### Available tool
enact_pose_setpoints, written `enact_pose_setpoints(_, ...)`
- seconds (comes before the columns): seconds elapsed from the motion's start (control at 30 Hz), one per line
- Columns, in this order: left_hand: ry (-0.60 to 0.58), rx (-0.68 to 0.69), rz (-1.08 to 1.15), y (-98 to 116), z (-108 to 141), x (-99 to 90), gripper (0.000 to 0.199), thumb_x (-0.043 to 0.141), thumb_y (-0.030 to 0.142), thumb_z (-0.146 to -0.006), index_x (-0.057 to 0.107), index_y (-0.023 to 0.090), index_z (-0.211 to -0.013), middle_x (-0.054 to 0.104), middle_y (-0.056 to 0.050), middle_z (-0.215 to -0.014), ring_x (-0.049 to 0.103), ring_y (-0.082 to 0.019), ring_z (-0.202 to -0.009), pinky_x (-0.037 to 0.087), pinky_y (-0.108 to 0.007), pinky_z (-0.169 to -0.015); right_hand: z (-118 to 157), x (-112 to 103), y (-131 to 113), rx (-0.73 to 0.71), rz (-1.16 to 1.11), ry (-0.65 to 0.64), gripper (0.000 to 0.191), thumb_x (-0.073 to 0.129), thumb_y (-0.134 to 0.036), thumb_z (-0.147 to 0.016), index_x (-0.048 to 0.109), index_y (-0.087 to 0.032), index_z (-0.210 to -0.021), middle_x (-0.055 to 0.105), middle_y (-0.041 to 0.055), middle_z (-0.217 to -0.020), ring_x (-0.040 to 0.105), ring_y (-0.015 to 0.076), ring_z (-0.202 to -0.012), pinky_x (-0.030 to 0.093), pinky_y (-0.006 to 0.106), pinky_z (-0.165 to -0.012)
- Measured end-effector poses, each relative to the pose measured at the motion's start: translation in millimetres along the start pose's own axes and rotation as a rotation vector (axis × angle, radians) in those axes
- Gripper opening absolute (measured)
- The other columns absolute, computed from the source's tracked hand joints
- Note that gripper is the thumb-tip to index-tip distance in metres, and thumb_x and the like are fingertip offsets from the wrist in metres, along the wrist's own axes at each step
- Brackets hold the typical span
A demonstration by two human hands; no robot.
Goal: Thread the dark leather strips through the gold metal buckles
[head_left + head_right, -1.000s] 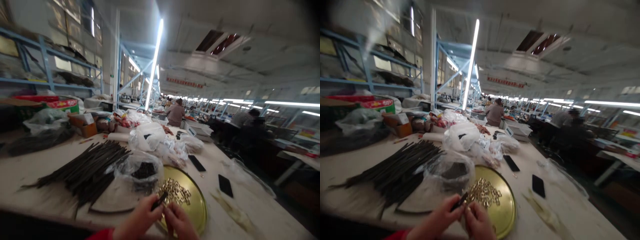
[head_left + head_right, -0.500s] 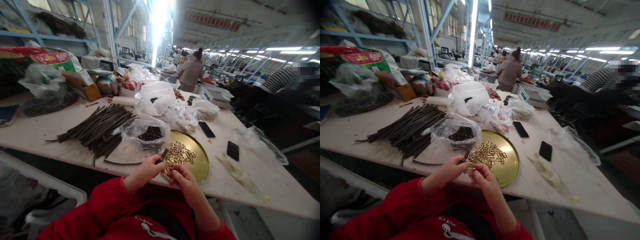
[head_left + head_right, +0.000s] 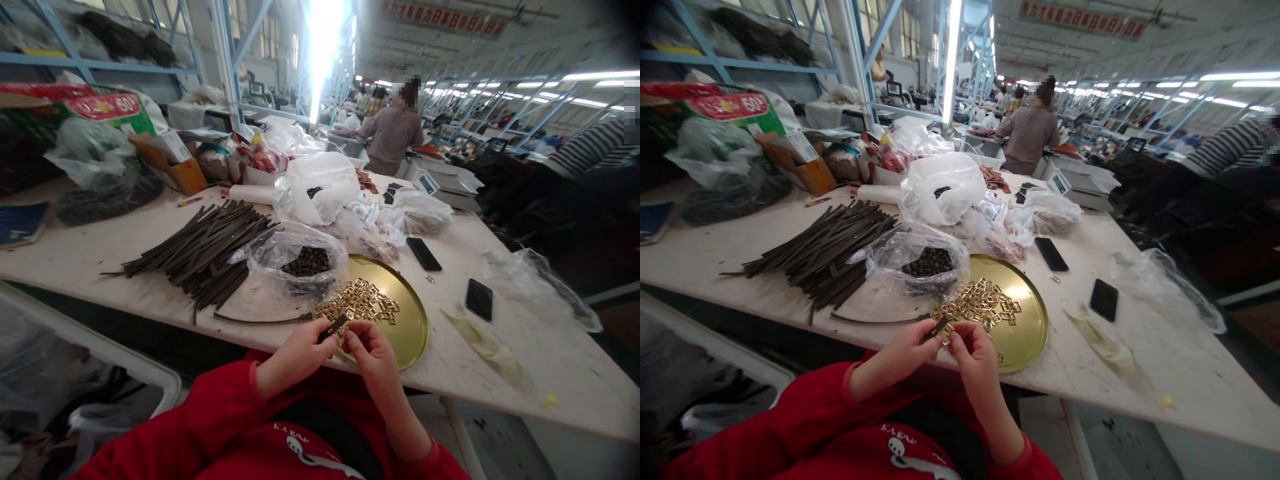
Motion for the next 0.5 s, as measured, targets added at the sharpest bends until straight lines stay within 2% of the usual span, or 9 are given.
enact_pose_setpoints(0.2,0.018,0.038,-0.022,0,5,-0.8,0.014,0.042,0.024,-0.079,0.051,0.015,-0.072,0.046,0.004,-0.062,0.040,-0.010,-0.060,0.029,-0.021,-0.053,3,5,-3,-0.078,0.057,0.000,0.017,0.059,-0.032,-0.078,0.059,-0.021,-0.090,0.063,0.0016,-0.081,0.059,0.0155,-0.075,0.048,0.029,-0.070)
enact_pose_setpoints(0.33,0.050,0.075,-0.043,3,8,-5.0,0.016,0.041,0.024,-0.081,0.051,0.016,-0.071,0.047,0.004,-0.063,0.041,-0.011,-0.060,0.030,-0.021,-0.054,6,7,-7,-0.119,0.134,-0.002,0.012,0.059,-0.029,-0.078,0.059,-0.021,-0.086,0.063,0.0022,-0.082,0.058,0.0160,-0.076,0.048,0.029,-0.069)
enact_pose_setpoints(0.5,0.065,0.103,-0.142,1,9,-4.9,0.015,0.042,0.022,-0.079,0.054,0.016,-0.072,0.054,0.001,-0.066,0.045,-0.012,-0.062,0.032,-0.021,-0.056,7,12,-18,-0.222,0.336,-0.060,0.005,0.056,-0.025,-0.080,0.059,-0.022,-0.083,0.063,0.0018,-0.077,0.057,0.0158,-0.069,0.046,0.028,-0.064)
Point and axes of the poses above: each hand's wrist, its own z-axis away from the middle knuckle, its own x-axis out of the palm, y = z × x, the point moved 9 cm from there along -z, towards the middle knuckle
